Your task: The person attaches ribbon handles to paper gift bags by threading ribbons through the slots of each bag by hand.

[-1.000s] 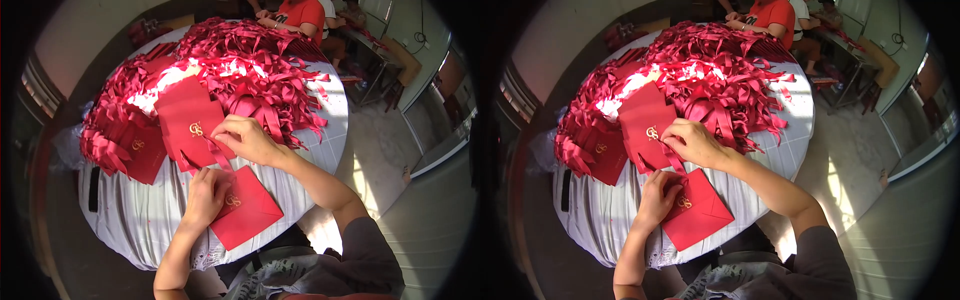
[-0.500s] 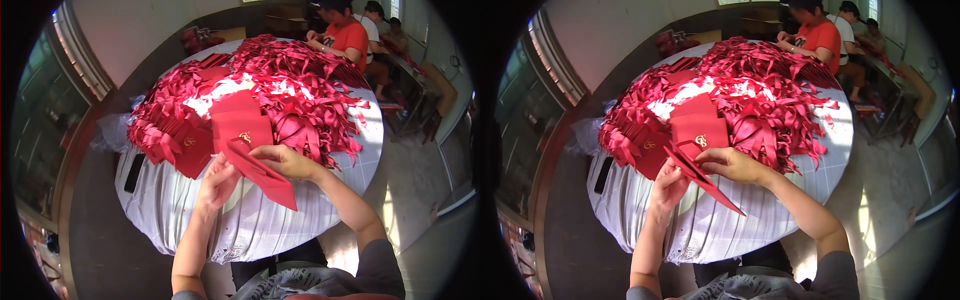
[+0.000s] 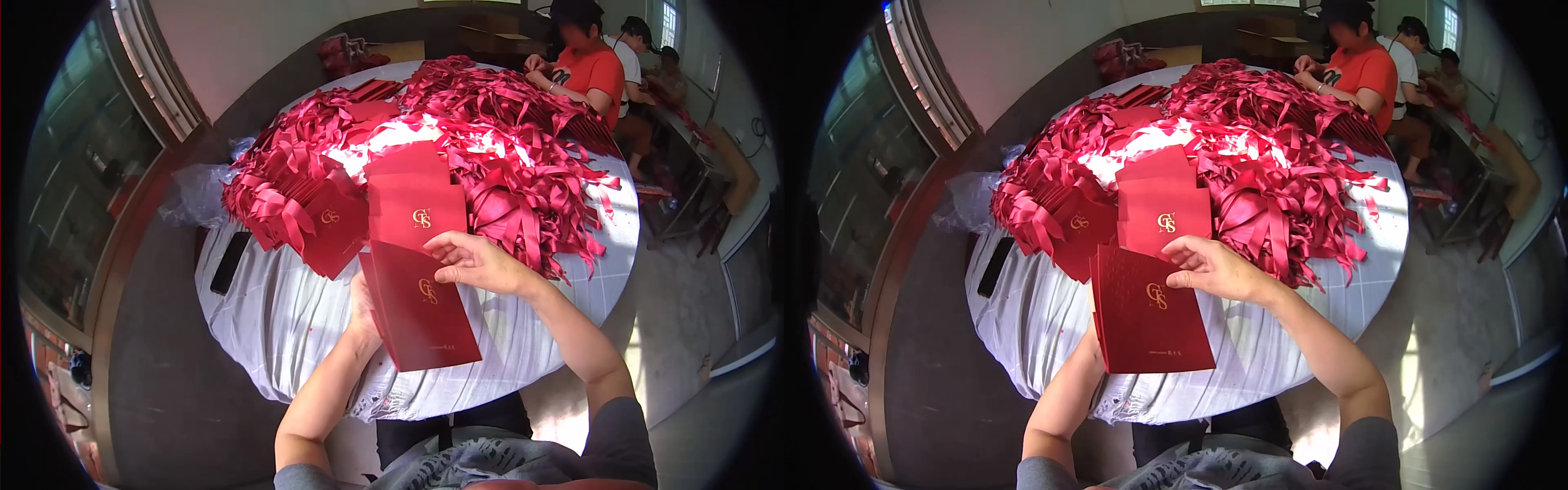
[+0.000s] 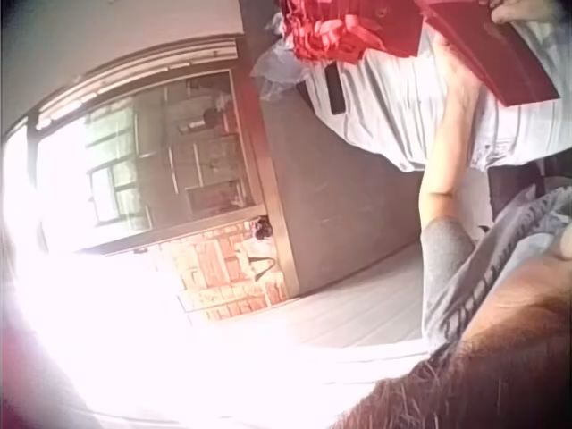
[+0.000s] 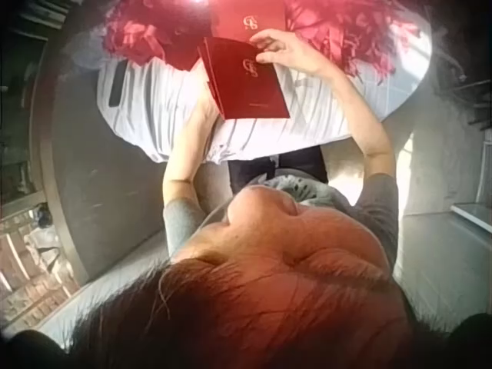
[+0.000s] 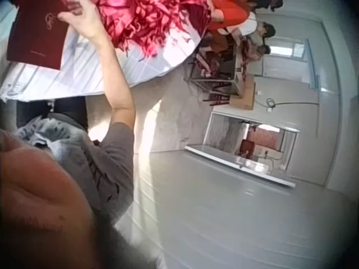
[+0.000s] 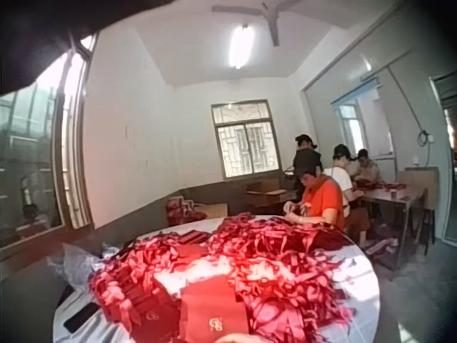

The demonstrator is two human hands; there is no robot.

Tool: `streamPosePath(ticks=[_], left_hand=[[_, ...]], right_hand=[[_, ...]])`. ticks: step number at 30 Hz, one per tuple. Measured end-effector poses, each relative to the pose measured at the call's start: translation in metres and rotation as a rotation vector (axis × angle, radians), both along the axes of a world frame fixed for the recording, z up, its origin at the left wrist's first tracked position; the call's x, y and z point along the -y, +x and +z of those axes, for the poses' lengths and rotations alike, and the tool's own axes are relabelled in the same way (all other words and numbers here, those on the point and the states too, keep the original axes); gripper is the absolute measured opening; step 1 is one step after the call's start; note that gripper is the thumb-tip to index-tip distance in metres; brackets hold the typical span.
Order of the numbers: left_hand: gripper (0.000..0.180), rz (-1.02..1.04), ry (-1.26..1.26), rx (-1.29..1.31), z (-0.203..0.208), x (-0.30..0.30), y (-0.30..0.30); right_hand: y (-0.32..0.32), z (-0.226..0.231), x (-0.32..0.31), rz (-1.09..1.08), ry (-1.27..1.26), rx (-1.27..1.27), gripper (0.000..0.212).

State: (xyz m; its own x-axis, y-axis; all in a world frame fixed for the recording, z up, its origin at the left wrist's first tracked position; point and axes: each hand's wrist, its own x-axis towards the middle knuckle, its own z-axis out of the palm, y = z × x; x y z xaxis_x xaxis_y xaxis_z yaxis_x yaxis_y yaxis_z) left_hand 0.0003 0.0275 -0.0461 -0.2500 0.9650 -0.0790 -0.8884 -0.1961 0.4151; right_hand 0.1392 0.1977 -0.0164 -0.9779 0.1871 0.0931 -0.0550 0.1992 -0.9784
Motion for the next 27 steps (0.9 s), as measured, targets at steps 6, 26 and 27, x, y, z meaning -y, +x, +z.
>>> streamPosePath(ticks=[6,26,27], left_hand=[[0.031,0.181,0.369,-0.484,-0.017,-0.019,0.002],[0.016,1.046,-0.113,-1.514,0.063,0.006,0.008],[0.023,1.027,-0.058,-1.888,0.070,0.011,0.010]], right_hand=[[0.000,-0.002,-0.003,-0.038,-0.055,-0.083,0.036],[0.032,0.046,0.004,-0.339,0.658,-0.382,0.014],[0.034,0.050,0.011,-0.356,0.704,-0.405,0.013]])
